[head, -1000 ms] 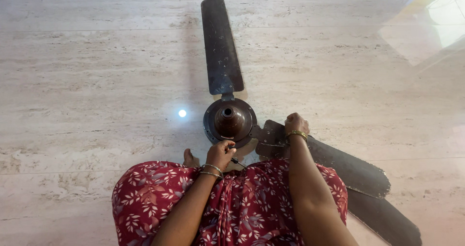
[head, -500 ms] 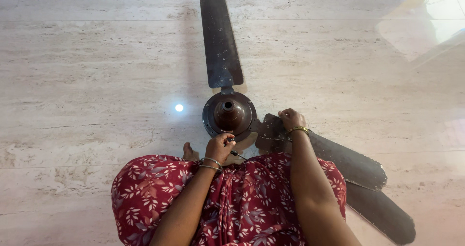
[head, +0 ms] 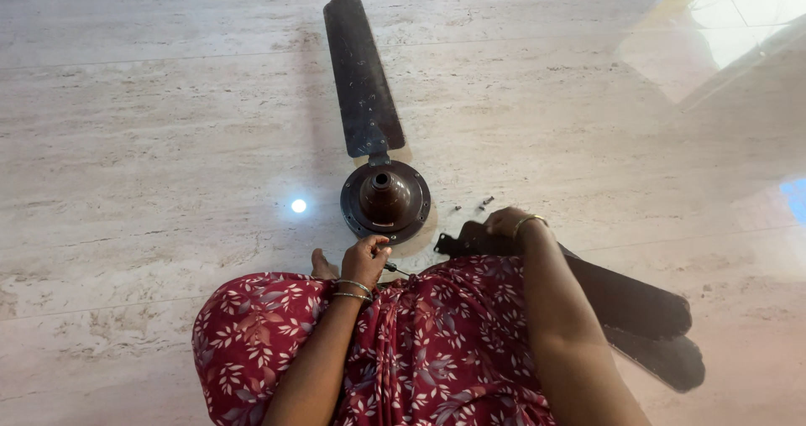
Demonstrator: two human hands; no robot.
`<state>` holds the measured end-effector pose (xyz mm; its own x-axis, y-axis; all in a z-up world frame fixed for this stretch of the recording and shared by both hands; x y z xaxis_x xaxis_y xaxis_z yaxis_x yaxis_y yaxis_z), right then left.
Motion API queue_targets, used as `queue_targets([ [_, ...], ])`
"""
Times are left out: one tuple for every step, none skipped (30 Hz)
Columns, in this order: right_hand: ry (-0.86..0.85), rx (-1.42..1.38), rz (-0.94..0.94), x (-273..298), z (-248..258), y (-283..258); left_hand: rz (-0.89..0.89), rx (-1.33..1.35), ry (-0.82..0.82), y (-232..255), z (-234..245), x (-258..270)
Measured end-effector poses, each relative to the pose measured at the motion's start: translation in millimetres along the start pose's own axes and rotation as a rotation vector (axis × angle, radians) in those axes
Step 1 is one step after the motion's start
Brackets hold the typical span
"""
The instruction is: The person sits on the floor and uses a screwdriver to remove screws from the central hub of a ceiling fan. They detach the fan blades one by one and place them on the floor next to them.
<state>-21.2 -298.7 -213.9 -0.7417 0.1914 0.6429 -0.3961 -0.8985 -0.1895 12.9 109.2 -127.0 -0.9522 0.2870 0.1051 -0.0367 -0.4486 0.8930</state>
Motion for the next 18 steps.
queue_targets([
  [0.044,-0.042,-0.009,6,11,12,-0.012,0.004,0.0,0,1,3],
  [0.089,-0.084,-0.019,15,19,26,-0.016,0.004,0.002,-1,2,4],
  [0.153,-0.137,-0.014,26,29,43,-0.023,0.007,0.005,0,2,5],
  [0.218,-0.188,-0.008,40,39,59,-0.029,0.009,0.008,1,2,5],
  [0.217,-0.266,-0.135,54,38,83,-0.032,0.012,0.005,2,2,5],
  [0.216,-0.344,-0.263,73,33,108,-0.035,0.015,0.001,3,2,5],
  [0.27,-0.354,-0.306,93,30,128,-0.036,0.017,0.0,4,1,5],
  [0.323,-0.363,-0.349,116,25,149,-0.036,0.014,-0.005,5,1,5],
  [0.375,-0.428,-0.339,137,15,165,-0.036,0.01,-0.008,6,0,4],
  [0.427,-0.493,-0.328,155,4,179,-0.035,0.006,-0.012,8,-2,3],
  [0.419,-0.536,-0.358,169,-11,193,-0.037,0.007,-0.01,9,-2,3],
  [0.41,-0.578,-0.389,181,-25,205,-0.039,0.007,-0.008,9,-1,3],
  [0.409,-0.578,-0.427,191,-39,217,-0.04,0.007,-0.009,11,-2,3],
  [0.407,-0.577,-0.466,200,-51,227,-0.036,0.004,-0.01,11,-2,2],
  [0.432,-0.606,-0.457,207,-61,232,-0.034,0.001,-0.01,12,-1,1],
  [0.456,-0.635,-0.449,211,-70,235,-0.031,-0.002,-0.009,12,0,1],
  [0.48,-0.663,-0.439,213,-74,237,-0.037,0.003,-0.001,14,2,2],
  [0.483,-0.652,-0.449,213,-76,239,-0.042,0.007,0.007,16,5,2],
])
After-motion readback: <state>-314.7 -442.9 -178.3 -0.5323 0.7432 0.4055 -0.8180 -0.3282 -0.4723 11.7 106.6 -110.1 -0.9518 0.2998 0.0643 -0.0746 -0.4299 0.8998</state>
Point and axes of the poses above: each hand's wrist, its own x-axis away from the middle knuckle, its own z-axis out of the back of the hand, y = z × x, the point moved 7 cm from there along -x, towards the middle knuckle, and after that the axes turned 4 degrees about x, right-handed, at the moved point
